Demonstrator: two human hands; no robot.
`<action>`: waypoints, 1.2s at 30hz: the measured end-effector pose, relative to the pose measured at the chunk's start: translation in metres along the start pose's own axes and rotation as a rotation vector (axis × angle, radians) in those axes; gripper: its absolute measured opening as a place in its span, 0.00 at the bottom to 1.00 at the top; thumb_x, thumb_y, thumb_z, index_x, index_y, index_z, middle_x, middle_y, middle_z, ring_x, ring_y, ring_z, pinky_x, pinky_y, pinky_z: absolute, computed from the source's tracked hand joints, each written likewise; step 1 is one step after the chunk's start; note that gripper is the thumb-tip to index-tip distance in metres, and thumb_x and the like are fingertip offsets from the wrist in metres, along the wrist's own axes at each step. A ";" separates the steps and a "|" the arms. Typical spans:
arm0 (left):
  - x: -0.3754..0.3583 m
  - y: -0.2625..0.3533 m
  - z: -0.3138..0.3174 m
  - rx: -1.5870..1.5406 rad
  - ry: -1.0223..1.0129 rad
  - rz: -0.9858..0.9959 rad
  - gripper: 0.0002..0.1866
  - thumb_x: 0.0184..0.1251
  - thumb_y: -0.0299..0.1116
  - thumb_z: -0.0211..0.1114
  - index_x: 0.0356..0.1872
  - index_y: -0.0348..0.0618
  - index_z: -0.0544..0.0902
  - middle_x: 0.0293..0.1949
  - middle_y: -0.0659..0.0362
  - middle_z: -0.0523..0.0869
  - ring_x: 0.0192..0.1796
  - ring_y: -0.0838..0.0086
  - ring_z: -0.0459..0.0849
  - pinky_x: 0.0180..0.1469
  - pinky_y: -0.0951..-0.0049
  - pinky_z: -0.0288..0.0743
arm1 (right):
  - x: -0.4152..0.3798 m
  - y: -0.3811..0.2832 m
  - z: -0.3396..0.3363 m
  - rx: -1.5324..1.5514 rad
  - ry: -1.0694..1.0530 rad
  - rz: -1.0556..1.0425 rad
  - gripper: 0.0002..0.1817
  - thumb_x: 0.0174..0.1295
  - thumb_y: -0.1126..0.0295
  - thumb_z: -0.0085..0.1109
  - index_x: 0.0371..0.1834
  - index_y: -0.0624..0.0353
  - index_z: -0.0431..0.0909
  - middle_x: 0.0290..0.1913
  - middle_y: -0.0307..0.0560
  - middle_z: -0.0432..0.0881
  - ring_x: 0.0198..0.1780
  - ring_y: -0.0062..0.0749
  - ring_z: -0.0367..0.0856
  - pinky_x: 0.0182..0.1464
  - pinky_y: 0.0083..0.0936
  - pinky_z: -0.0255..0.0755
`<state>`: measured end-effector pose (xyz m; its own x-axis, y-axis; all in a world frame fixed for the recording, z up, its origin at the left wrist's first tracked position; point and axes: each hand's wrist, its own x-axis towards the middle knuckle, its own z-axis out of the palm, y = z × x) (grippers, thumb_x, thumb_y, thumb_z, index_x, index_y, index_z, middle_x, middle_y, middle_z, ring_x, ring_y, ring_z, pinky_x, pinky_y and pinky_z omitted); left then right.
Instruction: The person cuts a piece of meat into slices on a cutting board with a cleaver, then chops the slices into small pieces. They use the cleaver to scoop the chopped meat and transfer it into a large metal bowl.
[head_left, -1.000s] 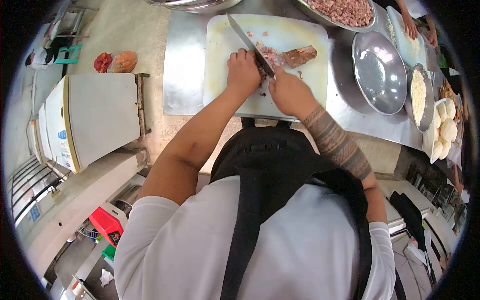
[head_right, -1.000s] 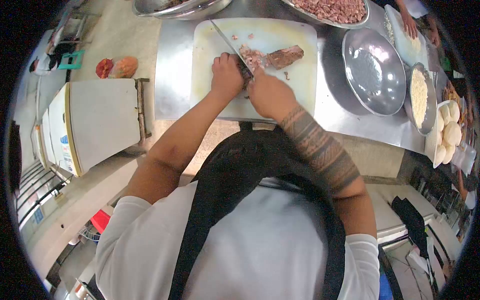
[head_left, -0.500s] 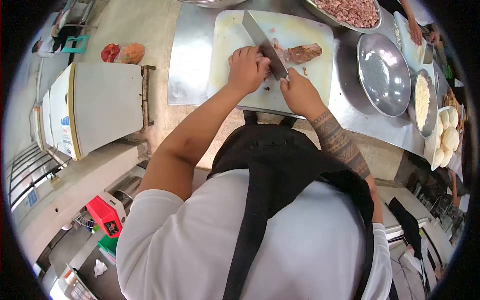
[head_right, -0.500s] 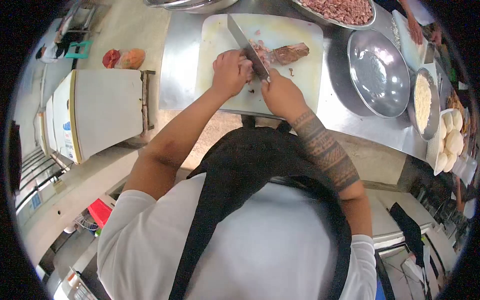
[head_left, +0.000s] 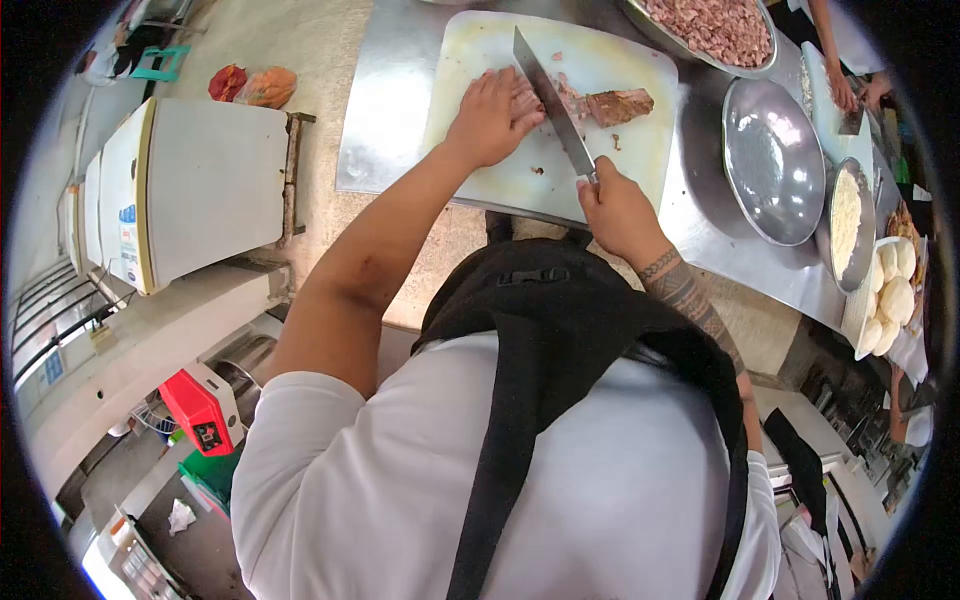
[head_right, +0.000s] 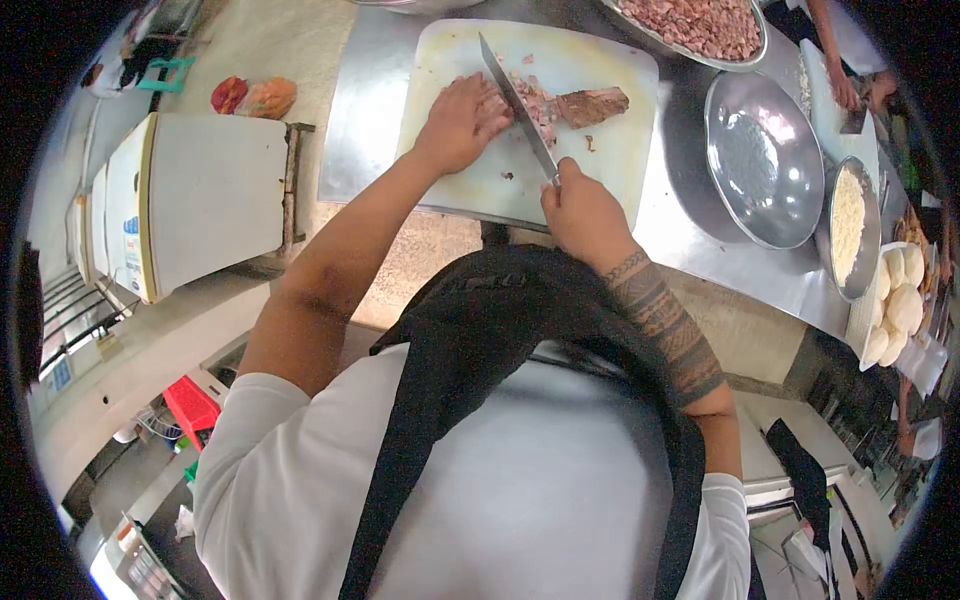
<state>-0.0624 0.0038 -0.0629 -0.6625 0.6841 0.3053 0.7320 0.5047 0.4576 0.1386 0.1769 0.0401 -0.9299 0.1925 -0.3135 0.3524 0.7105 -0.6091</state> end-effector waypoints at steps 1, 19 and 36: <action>0.002 -0.002 0.002 -0.074 0.040 -0.035 0.33 0.77 0.46 0.64 0.71 0.29 0.73 0.70 0.41 0.77 0.73 0.39 0.71 0.75 0.41 0.64 | -0.001 -0.001 -0.001 -0.017 0.002 -0.017 0.15 0.77 0.60 0.54 0.48 0.65 0.70 0.36 0.69 0.86 0.42 0.69 0.86 0.46 0.60 0.78; 0.015 0.029 0.014 0.248 0.057 -0.224 0.19 0.64 0.35 0.65 0.55 0.44 0.81 0.54 0.55 0.82 0.55 0.53 0.76 0.58 0.48 0.67 | 0.056 -0.018 -0.006 -0.193 0.049 -0.183 0.17 0.77 0.62 0.50 0.54 0.69 0.72 0.39 0.70 0.87 0.44 0.66 0.87 0.50 0.58 0.79; 0.009 0.024 0.026 0.187 0.132 -0.206 0.17 0.64 0.31 0.64 0.52 0.39 0.80 0.54 0.51 0.80 0.55 0.49 0.75 0.58 0.47 0.68 | 0.048 -0.046 -0.015 -0.089 -0.077 -0.082 0.19 0.78 0.62 0.48 0.57 0.71 0.70 0.43 0.72 0.86 0.48 0.68 0.86 0.53 0.59 0.78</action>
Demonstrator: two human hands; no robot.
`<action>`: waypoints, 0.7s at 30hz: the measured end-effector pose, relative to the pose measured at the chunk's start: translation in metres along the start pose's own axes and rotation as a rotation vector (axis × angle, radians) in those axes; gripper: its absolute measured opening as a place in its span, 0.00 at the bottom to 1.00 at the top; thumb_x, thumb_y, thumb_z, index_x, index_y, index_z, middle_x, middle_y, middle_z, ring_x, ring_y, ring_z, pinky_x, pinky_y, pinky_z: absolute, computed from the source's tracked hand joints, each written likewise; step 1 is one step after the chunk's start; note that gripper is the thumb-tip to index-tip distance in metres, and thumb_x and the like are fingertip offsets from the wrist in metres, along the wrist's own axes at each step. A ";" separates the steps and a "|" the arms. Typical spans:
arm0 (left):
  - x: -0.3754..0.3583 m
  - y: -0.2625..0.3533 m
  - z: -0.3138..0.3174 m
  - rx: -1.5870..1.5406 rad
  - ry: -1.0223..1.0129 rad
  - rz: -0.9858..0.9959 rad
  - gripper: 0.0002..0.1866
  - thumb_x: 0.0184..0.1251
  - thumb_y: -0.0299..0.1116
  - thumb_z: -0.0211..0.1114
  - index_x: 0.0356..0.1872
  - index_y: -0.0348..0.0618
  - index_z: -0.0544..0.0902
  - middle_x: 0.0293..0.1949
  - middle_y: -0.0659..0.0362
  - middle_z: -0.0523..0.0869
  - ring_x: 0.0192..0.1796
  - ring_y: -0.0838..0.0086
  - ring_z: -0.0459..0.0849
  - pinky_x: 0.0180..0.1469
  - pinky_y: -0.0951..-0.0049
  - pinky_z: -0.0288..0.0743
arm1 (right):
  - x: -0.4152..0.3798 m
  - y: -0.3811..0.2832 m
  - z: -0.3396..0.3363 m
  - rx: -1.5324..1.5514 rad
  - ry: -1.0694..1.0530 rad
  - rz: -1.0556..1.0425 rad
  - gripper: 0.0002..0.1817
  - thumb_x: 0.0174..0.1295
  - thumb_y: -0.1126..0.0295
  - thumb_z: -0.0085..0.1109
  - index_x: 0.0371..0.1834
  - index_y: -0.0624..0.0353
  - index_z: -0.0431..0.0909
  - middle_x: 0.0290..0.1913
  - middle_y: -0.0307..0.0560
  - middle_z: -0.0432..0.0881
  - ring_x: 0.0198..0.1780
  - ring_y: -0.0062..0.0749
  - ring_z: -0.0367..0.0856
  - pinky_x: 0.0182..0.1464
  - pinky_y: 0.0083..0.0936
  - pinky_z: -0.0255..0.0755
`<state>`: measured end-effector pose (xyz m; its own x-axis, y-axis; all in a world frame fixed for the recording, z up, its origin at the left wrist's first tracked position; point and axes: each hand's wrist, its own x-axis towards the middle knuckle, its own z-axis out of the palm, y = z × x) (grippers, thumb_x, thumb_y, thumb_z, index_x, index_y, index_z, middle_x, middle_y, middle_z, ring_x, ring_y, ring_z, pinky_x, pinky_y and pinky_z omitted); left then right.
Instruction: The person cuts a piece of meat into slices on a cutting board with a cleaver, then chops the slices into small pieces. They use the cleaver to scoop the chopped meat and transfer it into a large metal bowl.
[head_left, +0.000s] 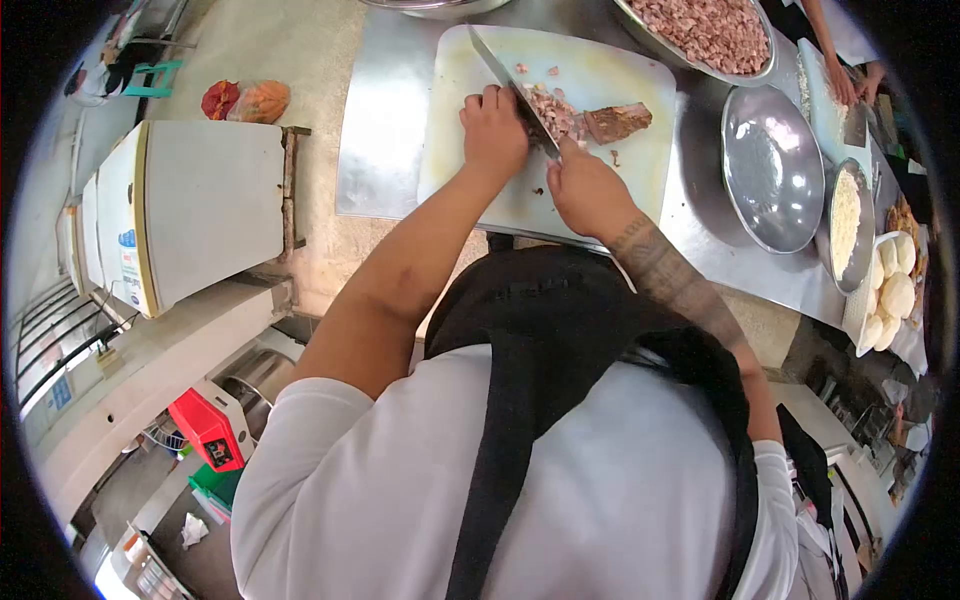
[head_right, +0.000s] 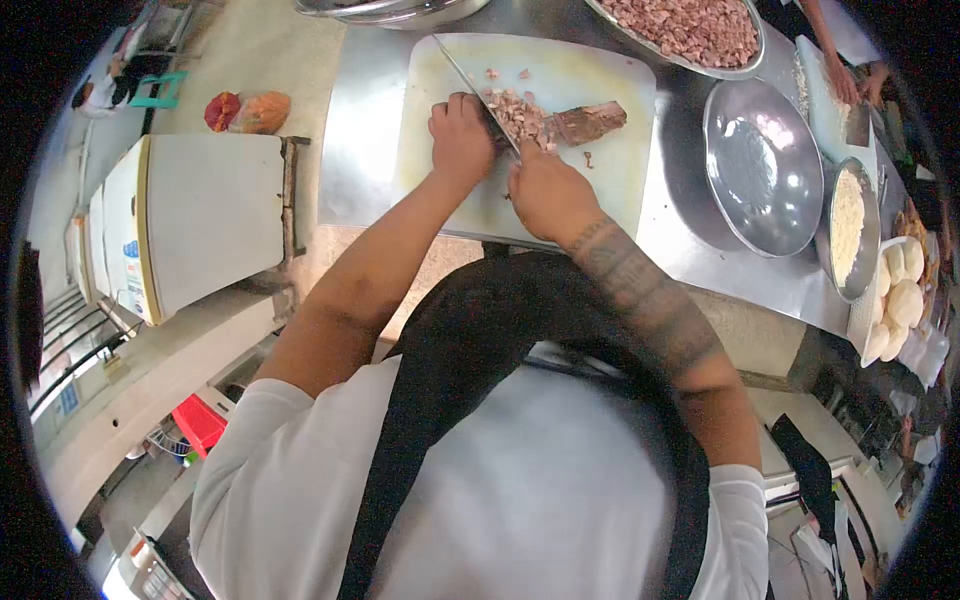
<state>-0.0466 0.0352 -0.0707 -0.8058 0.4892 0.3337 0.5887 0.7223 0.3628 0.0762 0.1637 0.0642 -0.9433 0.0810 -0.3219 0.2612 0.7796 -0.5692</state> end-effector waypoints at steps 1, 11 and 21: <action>0.007 0.001 -0.003 0.002 0.011 0.008 0.16 0.64 0.31 0.64 0.52 0.39 0.80 0.53 0.50 0.80 0.55 0.49 0.76 0.58 0.47 0.68 | 0.013 0.009 0.010 -0.013 0.006 -0.006 0.19 0.78 0.62 0.47 0.57 0.71 0.70 0.44 0.72 0.87 0.49 0.67 0.87 0.54 0.58 0.79; 0.018 -0.015 -0.030 0.016 -0.175 0.076 0.12 0.67 0.28 0.60 0.50 0.38 0.80 0.53 0.47 0.82 0.53 0.49 0.79 0.57 0.50 0.75 | 0.011 0.010 0.003 0.004 0.109 -0.023 0.17 0.78 0.62 0.51 0.55 0.68 0.73 0.40 0.72 0.86 0.47 0.70 0.85 0.54 0.58 0.77; 0.009 -0.025 -0.013 0.017 -0.089 0.108 0.16 0.65 0.32 0.61 0.53 0.40 0.80 0.51 0.51 0.82 0.50 0.51 0.79 0.56 0.51 0.74 | 0.029 0.017 0.017 -0.104 0.160 -0.119 0.18 0.77 0.60 0.51 0.55 0.67 0.75 0.45 0.71 0.87 0.49 0.67 0.87 0.54 0.59 0.78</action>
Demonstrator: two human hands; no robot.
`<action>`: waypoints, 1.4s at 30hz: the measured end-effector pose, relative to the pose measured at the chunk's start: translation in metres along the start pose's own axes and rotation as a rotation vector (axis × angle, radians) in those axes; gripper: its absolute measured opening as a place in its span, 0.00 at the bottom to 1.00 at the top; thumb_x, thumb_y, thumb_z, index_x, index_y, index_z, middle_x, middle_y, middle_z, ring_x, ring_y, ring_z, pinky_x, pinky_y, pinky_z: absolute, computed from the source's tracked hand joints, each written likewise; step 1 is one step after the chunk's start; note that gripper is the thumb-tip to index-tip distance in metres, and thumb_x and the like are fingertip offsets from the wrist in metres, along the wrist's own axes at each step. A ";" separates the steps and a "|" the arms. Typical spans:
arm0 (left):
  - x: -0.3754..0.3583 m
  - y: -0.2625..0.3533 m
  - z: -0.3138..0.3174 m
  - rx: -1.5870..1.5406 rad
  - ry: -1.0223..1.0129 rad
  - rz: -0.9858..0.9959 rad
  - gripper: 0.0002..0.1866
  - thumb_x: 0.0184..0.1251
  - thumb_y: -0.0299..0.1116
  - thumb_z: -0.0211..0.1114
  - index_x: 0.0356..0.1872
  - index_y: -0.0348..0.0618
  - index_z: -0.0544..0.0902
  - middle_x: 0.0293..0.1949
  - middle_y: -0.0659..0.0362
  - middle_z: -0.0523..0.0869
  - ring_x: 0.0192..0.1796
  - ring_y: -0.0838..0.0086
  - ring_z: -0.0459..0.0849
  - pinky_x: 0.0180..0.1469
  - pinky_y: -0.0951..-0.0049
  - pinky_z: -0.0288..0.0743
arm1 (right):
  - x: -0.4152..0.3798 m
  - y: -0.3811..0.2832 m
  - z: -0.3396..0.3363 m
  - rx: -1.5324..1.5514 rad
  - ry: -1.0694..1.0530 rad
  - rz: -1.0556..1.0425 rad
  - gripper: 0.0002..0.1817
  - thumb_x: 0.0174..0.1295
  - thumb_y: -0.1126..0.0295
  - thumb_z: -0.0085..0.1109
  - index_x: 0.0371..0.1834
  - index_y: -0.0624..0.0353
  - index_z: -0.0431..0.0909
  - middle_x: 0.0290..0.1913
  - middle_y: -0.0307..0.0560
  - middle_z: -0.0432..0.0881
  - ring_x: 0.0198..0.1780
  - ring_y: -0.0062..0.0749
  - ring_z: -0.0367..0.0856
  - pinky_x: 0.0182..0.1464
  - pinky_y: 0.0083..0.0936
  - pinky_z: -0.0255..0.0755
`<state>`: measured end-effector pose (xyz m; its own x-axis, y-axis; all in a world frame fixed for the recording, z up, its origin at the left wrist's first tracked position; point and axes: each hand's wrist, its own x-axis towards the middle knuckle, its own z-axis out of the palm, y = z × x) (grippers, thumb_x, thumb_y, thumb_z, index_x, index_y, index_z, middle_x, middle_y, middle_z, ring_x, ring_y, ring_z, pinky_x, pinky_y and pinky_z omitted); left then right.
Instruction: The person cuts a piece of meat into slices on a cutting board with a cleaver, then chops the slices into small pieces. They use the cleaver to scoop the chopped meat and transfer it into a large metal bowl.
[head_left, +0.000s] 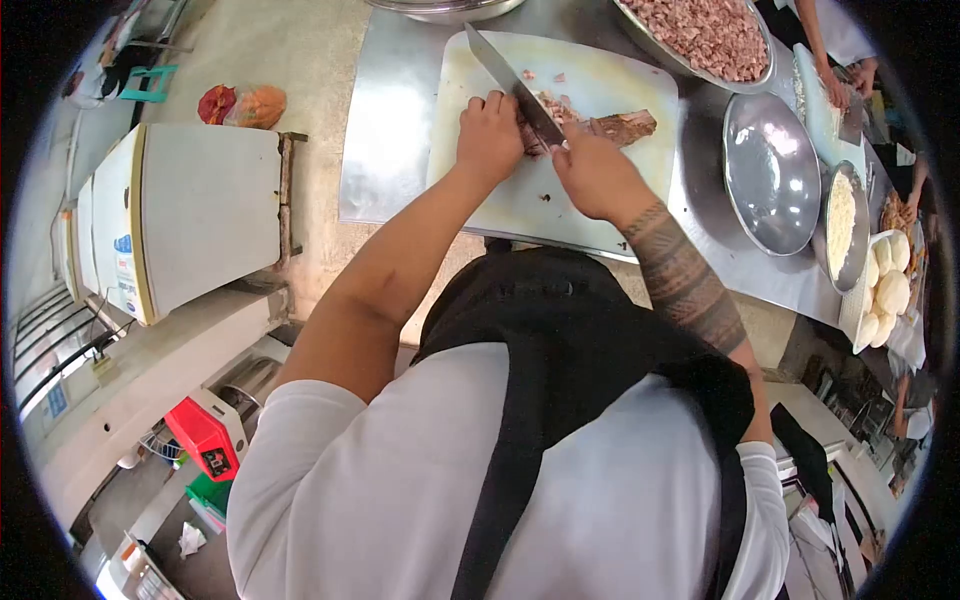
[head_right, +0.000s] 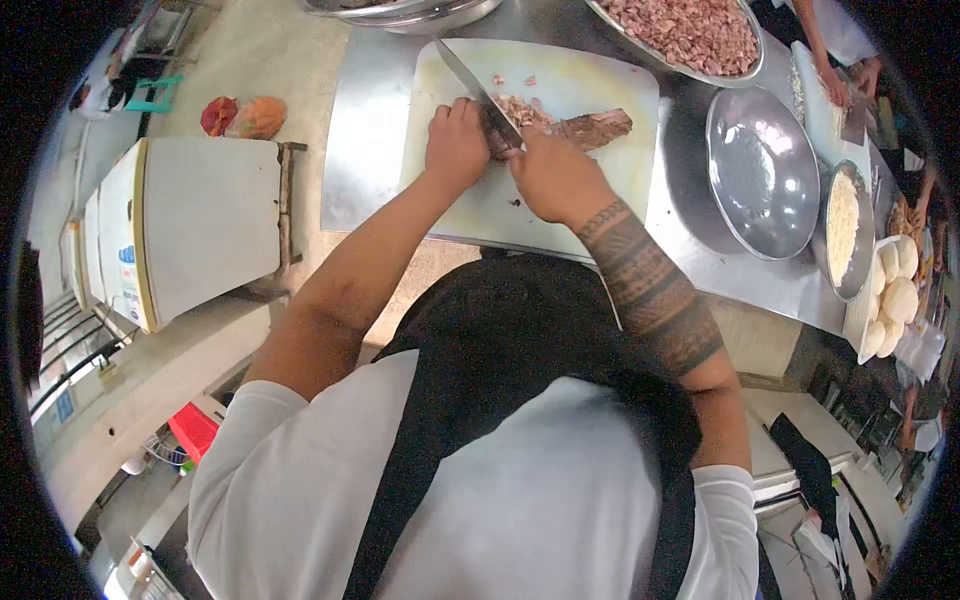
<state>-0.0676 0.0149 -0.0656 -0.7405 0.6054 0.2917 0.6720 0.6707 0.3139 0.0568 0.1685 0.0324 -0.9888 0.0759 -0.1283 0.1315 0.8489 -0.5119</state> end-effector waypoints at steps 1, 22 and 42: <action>0.003 -0.002 0.002 -0.005 0.024 0.012 0.16 0.65 0.32 0.61 0.53 0.40 0.80 0.51 0.52 0.82 0.50 0.52 0.79 0.55 0.51 0.74 | -0.004 -0.014 -0.025 0.039 -0.047 0.035 0.18 0.77 0.60 0.51 0.55 0.67 0.75 0.44 0.71 0.87 0.48 0.67 0.87 0.54 0.59 0.78; 0.007 -0.002 -0.017 -0.197 -0.055 -0.120 0.14 0.67 0.30 0.60 0.50 0.34 0.79 0.52 0.44 0.81 0.51 0.47 0.80 0.58 0.49 0.74 | -0.006 -0.023 0.016 0.094 -0.006 0.179 0.18 0.77 0.61 0.51 0.52 0.69 0.75 0.39 0.74 0.86 0.44 0.71 0.87 0.50 0.60 0.80; -0.005 -0.013 -0.007 -0.060 -0.008 -0.034 0.12 0.65 0.30 0.62 0.48 0.38 0.79 0.48 0.47 0.79 0.50 0.48 0.79 0.55 0.50 0.75 | -0.020 -0.067 -0.040 0.014 -0.108 0.201 0.18 0.77 0.60 0.50 0.53 0.66 0.75 0.41 0.69 0.88 0.45 0.67 0.88 0.51 0.59 0.80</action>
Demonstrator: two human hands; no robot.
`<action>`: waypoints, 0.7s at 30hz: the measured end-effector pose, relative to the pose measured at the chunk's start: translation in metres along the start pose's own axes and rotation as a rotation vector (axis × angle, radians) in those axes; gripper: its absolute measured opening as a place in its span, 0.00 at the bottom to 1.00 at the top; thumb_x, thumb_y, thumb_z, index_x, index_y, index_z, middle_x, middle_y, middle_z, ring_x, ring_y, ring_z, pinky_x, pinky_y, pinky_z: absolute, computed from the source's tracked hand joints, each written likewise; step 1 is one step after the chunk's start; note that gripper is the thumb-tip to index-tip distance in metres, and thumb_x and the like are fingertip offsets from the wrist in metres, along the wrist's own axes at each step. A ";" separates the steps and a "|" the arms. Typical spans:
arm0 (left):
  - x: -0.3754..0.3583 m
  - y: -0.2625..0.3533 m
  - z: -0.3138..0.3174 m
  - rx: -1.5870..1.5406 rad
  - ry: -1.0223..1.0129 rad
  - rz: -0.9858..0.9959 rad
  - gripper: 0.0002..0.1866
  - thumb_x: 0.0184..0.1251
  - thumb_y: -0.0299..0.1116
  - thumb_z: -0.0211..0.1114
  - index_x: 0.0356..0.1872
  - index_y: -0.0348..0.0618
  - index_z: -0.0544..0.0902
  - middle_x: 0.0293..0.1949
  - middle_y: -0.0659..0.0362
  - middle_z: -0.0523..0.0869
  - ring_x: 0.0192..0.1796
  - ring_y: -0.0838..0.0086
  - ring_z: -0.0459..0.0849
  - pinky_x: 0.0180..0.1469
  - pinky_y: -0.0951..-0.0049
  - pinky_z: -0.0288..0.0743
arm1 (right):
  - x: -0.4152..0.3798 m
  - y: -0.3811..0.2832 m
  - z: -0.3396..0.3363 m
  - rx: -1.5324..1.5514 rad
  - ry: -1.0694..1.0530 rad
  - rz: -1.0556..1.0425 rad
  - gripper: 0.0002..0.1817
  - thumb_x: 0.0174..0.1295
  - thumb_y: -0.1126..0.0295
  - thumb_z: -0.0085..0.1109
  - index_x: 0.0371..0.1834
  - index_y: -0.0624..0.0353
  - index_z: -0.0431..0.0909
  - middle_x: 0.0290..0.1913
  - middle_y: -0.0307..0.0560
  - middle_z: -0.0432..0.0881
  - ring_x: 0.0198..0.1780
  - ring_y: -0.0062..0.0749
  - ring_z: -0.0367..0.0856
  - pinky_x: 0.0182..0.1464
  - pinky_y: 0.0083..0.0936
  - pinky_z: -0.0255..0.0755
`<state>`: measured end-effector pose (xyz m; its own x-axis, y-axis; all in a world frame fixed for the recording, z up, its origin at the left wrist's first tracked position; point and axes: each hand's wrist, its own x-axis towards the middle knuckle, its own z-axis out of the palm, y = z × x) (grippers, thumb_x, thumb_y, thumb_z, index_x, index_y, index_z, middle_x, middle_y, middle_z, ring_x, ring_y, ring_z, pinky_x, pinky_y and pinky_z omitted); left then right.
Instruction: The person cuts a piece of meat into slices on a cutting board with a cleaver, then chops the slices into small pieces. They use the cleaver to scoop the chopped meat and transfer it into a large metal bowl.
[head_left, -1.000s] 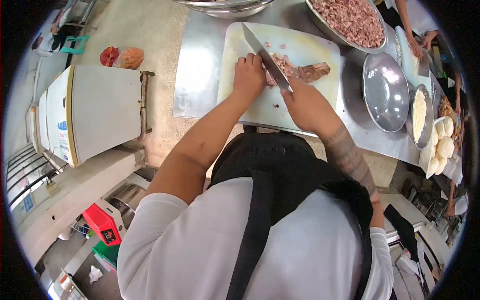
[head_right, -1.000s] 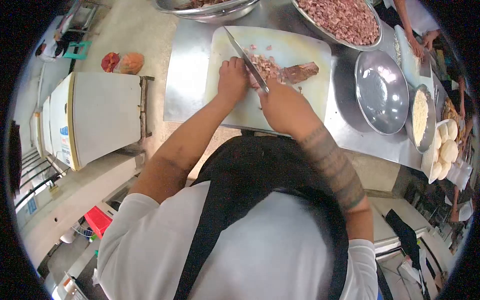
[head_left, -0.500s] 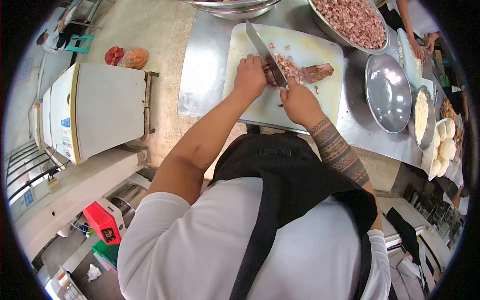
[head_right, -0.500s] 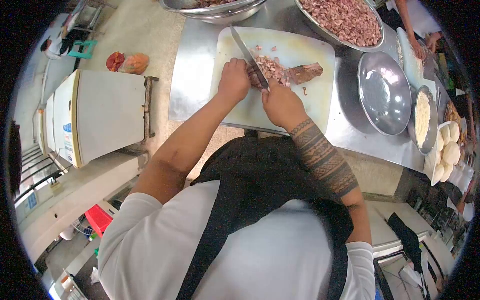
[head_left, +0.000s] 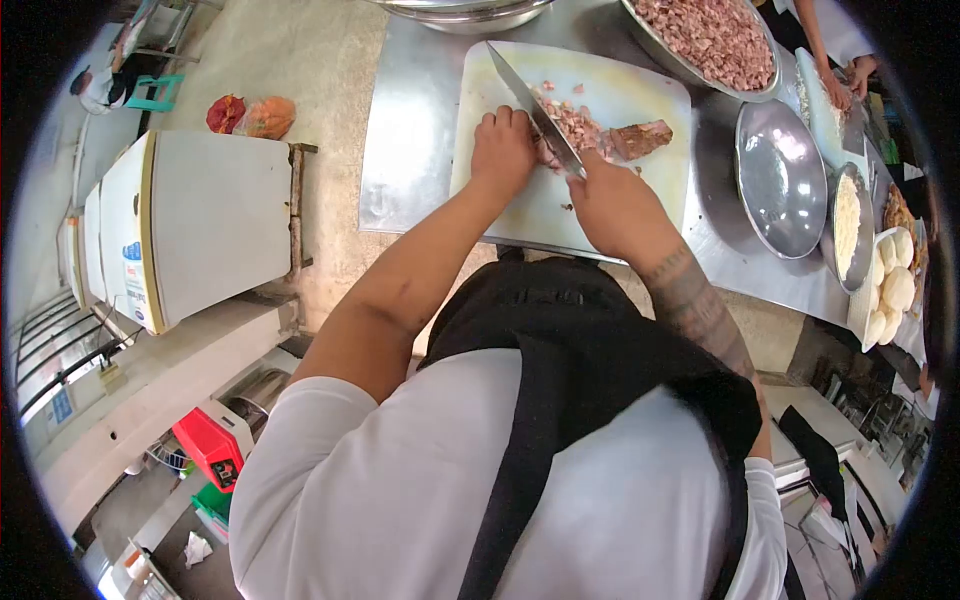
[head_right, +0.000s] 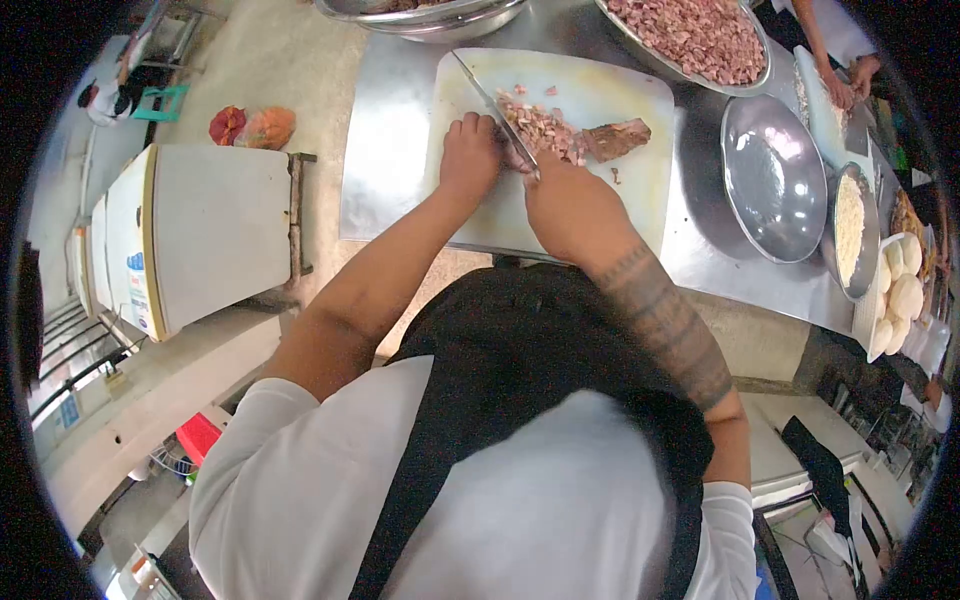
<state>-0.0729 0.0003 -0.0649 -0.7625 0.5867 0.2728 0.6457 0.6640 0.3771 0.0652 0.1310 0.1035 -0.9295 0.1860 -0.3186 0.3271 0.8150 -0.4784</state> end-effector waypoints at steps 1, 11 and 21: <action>-0.001 0.003 -0.004 0.002 0.000 -0.005 0.12 0.65 0.31 0.62 0.48 0.38 0.79 0.48 0.47 0.80 0.50 0.48 0.79 0.55 0.49 0.75 | -0.009 0.001 0.000 0.017 -0.008 -0.013 0.17 0.77 0.60 0.50 0.53 0.66 0.74 0.40 0.69 0.88 0.45 0.67 0.88 0.51 0.59 0.80; -0.002 -0.004 0.008 0.002 -0.009 0.025 0.10 0.65 0.29 0.60 0.45 0.37 0.77 0.46 0.46 0.78 0.50 0.47 0.78 0.55 0.48 0.73 | -0.003 -0.005 0.013 0.024 0.025 -0.019 0.18 0.77 0.59 0.50 0.52 0.68 0.75 0.41 0.69 0.88 0.45 0.66 0.88 0.52 0.56 0.81; -0.002 -0.004 -0.019 -0.160 -0.089 -0.038 0.12 0.66 0.28 0.58 0.47 0.33 0.78 0.49 0.43 0.79 0.51 0.47 0.79 0.57 0.50 0.75 | 0.030 0.014 0.055 0.018 0.105 0.026 0.19 0.77 0.59 0.52 0.52 0.68 0.75 0.40 0.71 0.87 0.45 0.66 0.88 0.50 0.58 0.80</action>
<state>-0.0751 -0.0120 -0.0504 -0.7751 0.6060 0.1787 0.5964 0.6085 0.5234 0.0517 0.1175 0.0419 -0.9330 0.2645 -0.2441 0.3537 0.7994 -0.4857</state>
